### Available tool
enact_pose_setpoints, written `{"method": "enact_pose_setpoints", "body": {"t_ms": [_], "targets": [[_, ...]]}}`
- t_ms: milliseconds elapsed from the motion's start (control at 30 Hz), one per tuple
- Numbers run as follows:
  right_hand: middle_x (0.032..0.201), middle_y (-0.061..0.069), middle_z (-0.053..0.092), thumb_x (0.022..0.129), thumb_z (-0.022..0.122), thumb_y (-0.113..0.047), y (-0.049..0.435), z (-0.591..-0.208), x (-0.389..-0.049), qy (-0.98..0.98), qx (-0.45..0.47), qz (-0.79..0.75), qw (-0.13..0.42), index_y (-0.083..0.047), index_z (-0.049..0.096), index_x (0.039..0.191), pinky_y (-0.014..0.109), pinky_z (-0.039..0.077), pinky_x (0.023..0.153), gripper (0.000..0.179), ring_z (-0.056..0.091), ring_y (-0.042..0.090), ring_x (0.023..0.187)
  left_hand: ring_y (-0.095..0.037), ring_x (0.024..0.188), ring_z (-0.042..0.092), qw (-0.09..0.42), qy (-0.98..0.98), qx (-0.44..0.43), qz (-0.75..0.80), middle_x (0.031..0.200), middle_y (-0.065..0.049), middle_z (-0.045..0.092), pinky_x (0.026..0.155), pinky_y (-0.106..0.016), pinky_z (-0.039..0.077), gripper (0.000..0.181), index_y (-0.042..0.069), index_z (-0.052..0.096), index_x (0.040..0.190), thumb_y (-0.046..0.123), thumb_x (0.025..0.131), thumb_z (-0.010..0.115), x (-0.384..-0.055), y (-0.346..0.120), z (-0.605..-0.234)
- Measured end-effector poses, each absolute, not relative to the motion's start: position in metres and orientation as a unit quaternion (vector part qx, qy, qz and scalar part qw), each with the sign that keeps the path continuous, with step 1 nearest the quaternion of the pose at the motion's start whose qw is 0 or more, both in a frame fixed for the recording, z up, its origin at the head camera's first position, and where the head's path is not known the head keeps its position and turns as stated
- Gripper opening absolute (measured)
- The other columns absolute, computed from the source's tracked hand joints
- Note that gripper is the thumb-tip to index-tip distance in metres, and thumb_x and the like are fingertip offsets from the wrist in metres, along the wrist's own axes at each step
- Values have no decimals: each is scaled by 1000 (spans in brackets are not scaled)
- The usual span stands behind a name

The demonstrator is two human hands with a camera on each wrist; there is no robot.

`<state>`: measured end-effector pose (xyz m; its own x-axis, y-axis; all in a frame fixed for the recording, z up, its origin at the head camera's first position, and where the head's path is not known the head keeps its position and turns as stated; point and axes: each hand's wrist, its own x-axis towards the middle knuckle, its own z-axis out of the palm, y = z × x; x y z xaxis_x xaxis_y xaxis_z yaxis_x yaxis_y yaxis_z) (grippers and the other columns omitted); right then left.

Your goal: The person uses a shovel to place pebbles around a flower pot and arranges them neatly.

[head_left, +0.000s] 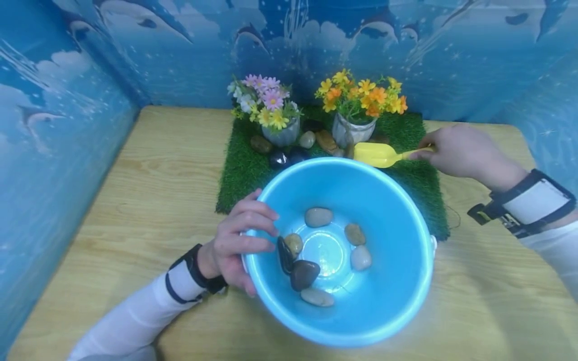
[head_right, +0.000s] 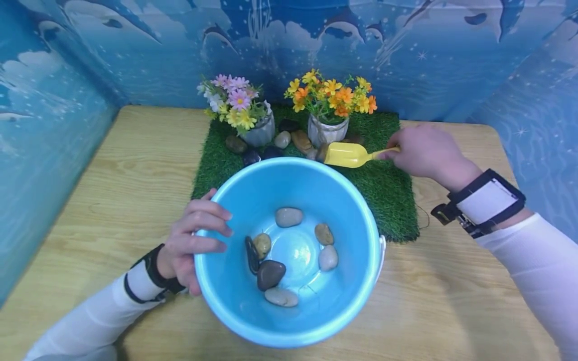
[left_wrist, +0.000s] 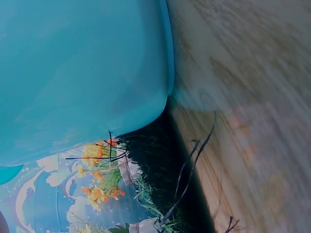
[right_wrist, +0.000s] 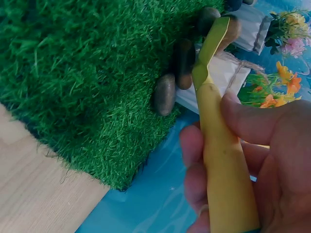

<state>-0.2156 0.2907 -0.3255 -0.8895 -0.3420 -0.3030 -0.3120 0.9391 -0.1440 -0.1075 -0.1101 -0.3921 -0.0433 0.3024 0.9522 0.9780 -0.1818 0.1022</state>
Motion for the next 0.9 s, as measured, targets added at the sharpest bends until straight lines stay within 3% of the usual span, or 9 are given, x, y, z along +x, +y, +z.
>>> {"method": "enact_pose_setpoints", "body": {"t_ms": [167, 267, 500, 633, 733, 900], "targets": [[85, 9, 72, 100, 54, -51, 291, -327, -214, 970, -159, -54, 174, 3, 68, 117, 51, 52, 65, 58, 61, 19, 61, -34, 96, 56, 352, -533, -599, -482, 89, -14, 63, 114, -53, 28, 56, 8, 63, 88, 62, 95, 53, -107, -110, -391], [96, 15, 71, 100, 53, -53, 293, -321, -212, 970, -149, -42, 185, 3, 67, 119, 51, 52, 65, 61, 62, 20, 66, -34, 95, 56, 355, -531, -600, -482, 89, -14, 63, 115, -52, 27, 56, 8, 63, 87, 62, 95, 52, -107, -109, -390], [101, 24, 68, 102, 46, -54, 298, -292, -198, 979, -109, 7, 174, 6, 61, 124, 46, 47, 55, 66, 57, 23, 61, -34, 93, 56, 359, -527, -602, -481, 89, -14, 63, 115, -51, 27, 57, 7, 62, 87, 62, 96, 51, -108, -108, -388], [88, 24, 67, 104, 50, -42, 294, -270, -184, 989, -103, 20, 109, 9, 61, 121, 44, 44, 50, 55, 52, 25, 55, -34, 93, 56, 359, -529, -601, -480, 89, -13, 63, 116, -51, 27, 57, 7, 62, 87, 63, 96, 51, -108, -109, -389], [67, 16, 61, 102, 58, -32, 290, -257, -172, 992, -123, 20, 28, 10, 62, 117, 41, 37, 47, 45, 45, 27, 53, -34, 93, 56, 358, -531, -600, -480, 88, -14, 63, 116, -51, 27, 57, 7, 62, 87, 63, 96, 51, -108, -109, -389], [69, 15, 62, 90, 76, -21, 277, -242, -154, 970, -216, 9, -112, 3, 70, 107, 40, 31, 54, 30, 41, 30, 67, -34, 92, 56, 361, -531, -599, -478, 87, -14, 63, 115, -51, 27, 57, 7, 62, 87, 63, 96, 51, -107, -109, -389]]}}
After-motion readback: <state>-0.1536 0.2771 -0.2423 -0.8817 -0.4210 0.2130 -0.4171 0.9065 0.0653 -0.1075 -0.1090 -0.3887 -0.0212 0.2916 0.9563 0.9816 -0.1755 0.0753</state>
